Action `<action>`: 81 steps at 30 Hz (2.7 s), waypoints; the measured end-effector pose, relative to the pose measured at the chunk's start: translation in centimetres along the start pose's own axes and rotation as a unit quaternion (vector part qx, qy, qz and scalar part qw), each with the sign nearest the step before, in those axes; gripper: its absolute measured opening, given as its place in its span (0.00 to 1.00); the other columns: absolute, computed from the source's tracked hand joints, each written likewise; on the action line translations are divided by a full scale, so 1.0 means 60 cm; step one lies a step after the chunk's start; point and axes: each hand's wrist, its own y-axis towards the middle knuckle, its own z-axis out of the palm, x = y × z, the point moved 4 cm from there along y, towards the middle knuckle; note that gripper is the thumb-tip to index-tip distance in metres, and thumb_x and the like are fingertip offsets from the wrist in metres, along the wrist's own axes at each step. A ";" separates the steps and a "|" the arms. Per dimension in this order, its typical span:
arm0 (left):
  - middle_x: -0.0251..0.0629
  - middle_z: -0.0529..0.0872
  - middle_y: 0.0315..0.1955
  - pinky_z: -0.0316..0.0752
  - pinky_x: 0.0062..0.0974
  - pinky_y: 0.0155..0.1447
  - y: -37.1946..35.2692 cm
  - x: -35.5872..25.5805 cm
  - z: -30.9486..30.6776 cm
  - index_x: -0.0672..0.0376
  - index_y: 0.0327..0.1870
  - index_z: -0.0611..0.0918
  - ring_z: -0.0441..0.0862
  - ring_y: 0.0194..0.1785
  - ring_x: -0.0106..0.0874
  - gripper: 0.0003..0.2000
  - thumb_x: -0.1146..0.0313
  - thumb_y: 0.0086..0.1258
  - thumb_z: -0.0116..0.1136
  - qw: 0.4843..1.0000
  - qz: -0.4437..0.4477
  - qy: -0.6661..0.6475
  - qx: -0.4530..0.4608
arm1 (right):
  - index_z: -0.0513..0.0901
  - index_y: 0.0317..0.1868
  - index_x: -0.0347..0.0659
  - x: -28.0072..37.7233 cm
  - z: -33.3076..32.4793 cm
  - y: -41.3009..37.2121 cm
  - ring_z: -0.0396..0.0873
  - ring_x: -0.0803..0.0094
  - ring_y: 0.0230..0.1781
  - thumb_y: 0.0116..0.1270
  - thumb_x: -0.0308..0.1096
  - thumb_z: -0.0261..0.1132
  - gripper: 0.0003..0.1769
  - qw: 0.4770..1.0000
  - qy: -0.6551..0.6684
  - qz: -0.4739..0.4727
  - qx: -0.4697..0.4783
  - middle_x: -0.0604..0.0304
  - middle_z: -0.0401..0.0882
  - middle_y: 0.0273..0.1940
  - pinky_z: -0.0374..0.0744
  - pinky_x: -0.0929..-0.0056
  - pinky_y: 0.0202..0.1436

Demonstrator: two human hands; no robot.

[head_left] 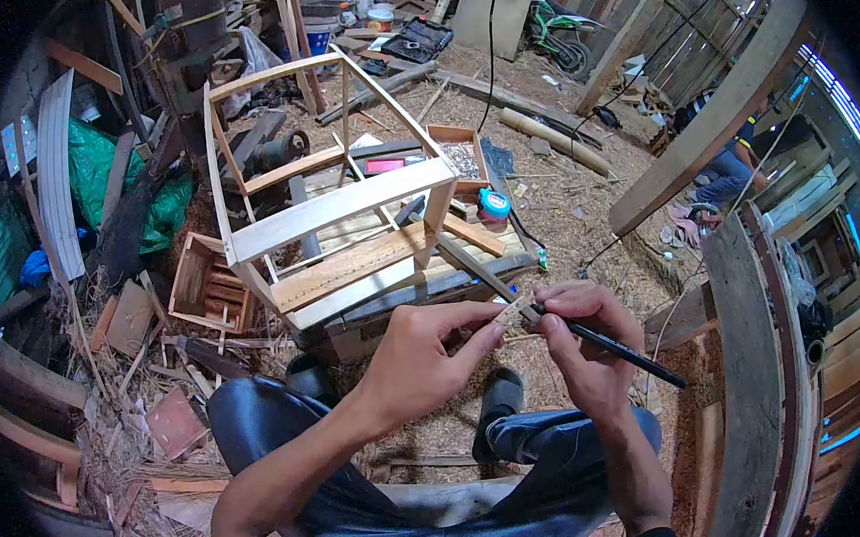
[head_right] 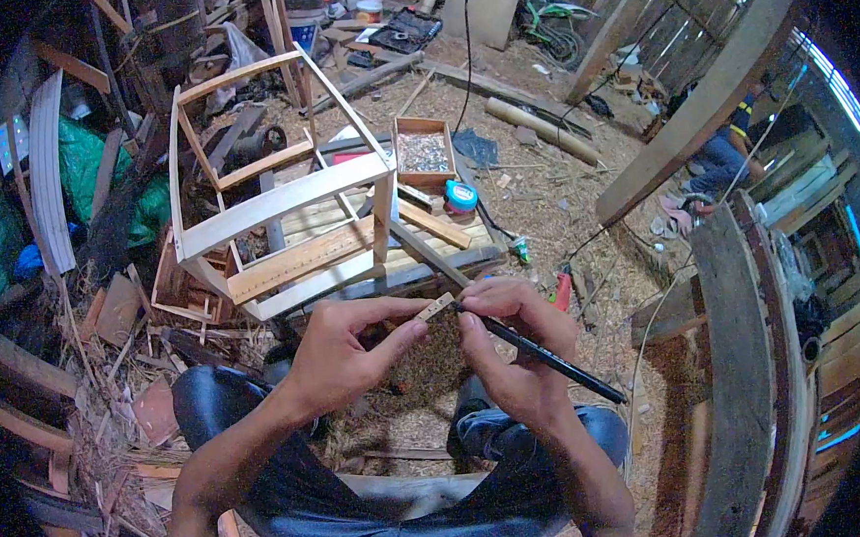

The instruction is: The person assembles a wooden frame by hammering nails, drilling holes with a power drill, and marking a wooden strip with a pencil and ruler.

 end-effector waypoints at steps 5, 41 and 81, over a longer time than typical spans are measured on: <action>0.42 0.89 0.32 0.76 0.19 0.34 0.000 -0.006 -0.001 0.63 0.47 0.85 0.81 0.29 0.17 0.11 0.70 0.65 0.63 1.000 0.007 0.015 0.002 | 0.81 0.32 0.32 0.008 0.001 0.007 0.84 0.63 0.41 0.53 0.19 0.67 0.06 0.996 -0.054 -0.060 0.032 0.53 0.84 0.35 0.79 0.67 0.50; 0.44 0.89 0.34 0.77 0.21 0.35 0.000 -0.004 -0.001 0.61 0.46 0.86 0.85 0.31 0.23 0.11 0.70 0.64 0.64 0.999 0.044 0.025 -0.012 | 0.81 0.31 0.34 0.014 0.007 0.009 0.84 0.62 0.40 0.49 0.20 0.69 0.08 0.984 -0.118 -0.103 0.082 0.53 0.83 0.33 0.79 0.70 0.45; 0.29 0.83 0.31 0.67 0.18 0.27 -0.077 0.249 -0.049 0.62 0.52 0.82 0.74 0.25 0.18 0.13 0.67 0.70 0.59 0.959 -0.272 -0.076 -0.019 | 0.82 0.53 0.42 -0.202 0.146 0.107 0.83 0.67 0.37 0.61 0.34 0.63 0.19 0.841 -0.210 0.100 0.488 0.53 0.86 0.37 0.78 0.67 0.43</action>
